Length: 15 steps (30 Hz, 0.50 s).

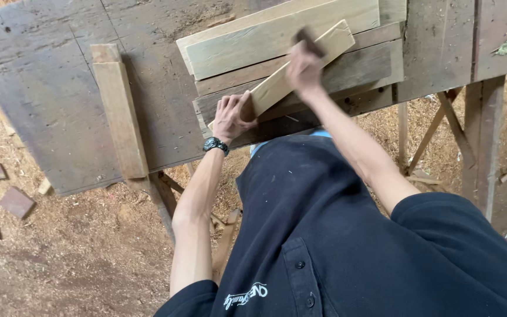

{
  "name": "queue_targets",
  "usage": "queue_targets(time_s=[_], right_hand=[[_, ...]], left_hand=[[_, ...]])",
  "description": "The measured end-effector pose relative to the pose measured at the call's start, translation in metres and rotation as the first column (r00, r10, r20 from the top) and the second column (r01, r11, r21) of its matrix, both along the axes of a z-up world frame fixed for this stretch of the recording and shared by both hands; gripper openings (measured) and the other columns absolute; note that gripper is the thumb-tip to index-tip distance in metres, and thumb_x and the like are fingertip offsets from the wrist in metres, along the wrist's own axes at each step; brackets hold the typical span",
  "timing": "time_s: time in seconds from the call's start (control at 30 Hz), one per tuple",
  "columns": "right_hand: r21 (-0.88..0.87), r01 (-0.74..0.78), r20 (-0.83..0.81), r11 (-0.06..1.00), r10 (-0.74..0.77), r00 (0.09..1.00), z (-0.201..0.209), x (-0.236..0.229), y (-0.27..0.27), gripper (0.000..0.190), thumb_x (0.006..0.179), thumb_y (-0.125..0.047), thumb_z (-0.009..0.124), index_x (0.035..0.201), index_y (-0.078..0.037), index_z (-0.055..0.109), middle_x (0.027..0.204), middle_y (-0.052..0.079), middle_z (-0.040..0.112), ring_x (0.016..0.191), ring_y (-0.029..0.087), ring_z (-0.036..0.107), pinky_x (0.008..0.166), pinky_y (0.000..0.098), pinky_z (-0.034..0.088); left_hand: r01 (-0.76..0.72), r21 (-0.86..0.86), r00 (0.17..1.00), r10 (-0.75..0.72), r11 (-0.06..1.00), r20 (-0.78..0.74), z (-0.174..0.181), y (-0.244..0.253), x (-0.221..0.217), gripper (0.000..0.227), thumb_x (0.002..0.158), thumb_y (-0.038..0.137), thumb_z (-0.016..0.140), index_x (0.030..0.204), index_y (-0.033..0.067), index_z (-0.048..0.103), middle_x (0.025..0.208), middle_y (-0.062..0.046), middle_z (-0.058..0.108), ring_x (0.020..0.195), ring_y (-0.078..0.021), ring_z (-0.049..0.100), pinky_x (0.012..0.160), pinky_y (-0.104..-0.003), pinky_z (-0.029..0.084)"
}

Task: The person sands wood planks by hand using a piece of sandpaper on a wooden workbench.

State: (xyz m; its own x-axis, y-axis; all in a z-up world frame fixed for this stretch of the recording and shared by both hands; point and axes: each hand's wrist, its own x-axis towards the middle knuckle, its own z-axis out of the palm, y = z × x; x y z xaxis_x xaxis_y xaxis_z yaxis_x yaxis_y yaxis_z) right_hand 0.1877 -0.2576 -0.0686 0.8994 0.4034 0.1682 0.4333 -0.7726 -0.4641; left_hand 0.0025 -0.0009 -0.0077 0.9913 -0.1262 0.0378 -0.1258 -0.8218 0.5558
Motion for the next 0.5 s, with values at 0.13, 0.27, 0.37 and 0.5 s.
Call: queue_targets(time_s=[0.13, 0.27, 0.37, 0.5], right_hand=[[-0.118, -0.535, 0.099, 0.837, 0.546, 0.832, 0.027, -0.083, 0.039, 0.014, 0.098, -0.007, 0.051, 0.087, -0.01, 0.059, 0.061, 0.003, 0.057, 0.052, 0.016, 0.059, 0.049, 0.0297, 0.05], [-0.1, -0.594, 0.198, 0.798, 0.601, 0.774, 0.009, -0.032, -0.014, 0.015, 0.092, -0.005, 0.051, 0.104, -0.006, 0.06, 0.075, 0.002, 0.061, 0.058, 0.013, 0.061, 0.05, 0.0254, 0.05], [-0.249, -0.368, 0.341, 0.896, 0.437, 0.832, -0.014, 0.044, -0.093, 0.018, 0.104, -0.012, 0.053, 0.116, -0.001, 0.059, 0.082, 0.0, 0.06, 0.059, 0.009, 0.058, 0.048, 0.0216, 0.046], [0.165, -0.21, -0.012, 0.964, 0.215, 0.977, -0.025, 0.077, -0.128, 0.016, 0.116, -0.017, 0.054, 0.11, -0.004, 0.062, 0.067, 0.0, 0.053, 0.05, 0.011, 0.051, 0.042, 0.0202, 0.041]], left_hand=[[-0.01, 0.044, 0.999, 0.008, 0.999, 0.036, -0.003, 0.001, -0.005, 0.107, 0.066, 0.047, 0.094, 0.154, 0.0136, 0.044, 0.13, -0.007, 0.057, 0.118, -0.0282, 0.05, 0.109, -0.044, 0.043], [-0.065, 0.086, 0.998, 0.063, 0.994, 0.018, -0.005, -0.008, -0.007, 0.107, 0.063, 0.044, 0.095, 0.154, 0.0179, 0.046, 0.131, -0.004, 0.058, 0.119, -0.0258, 0.05, 0.107, -0.043, 0.043], [-0.099, 0.128, 0.995, 0.098, 0.987, 0.019, 0.0, -0.014, -0.011, 0.108, 0.065, 0.042, 0.096, 0.156, 0.0173, 0.044, 0.133, -0.004, 0.056, 0.121, -0.0249, 0.049, 0.107, -0.043, 0.041], [-0.154, 0.198, 0.985, 0.166, 0.968, -0.046, 0.015, -0.028, -0.011, 0.105, 0.069, 0.041, 0.093, 0.158, 0.0154, 0.044, 0.137, -0.004, 0.055, 0.125, -0.0252, 0.048, 0.109, -0.043, 0.038]])
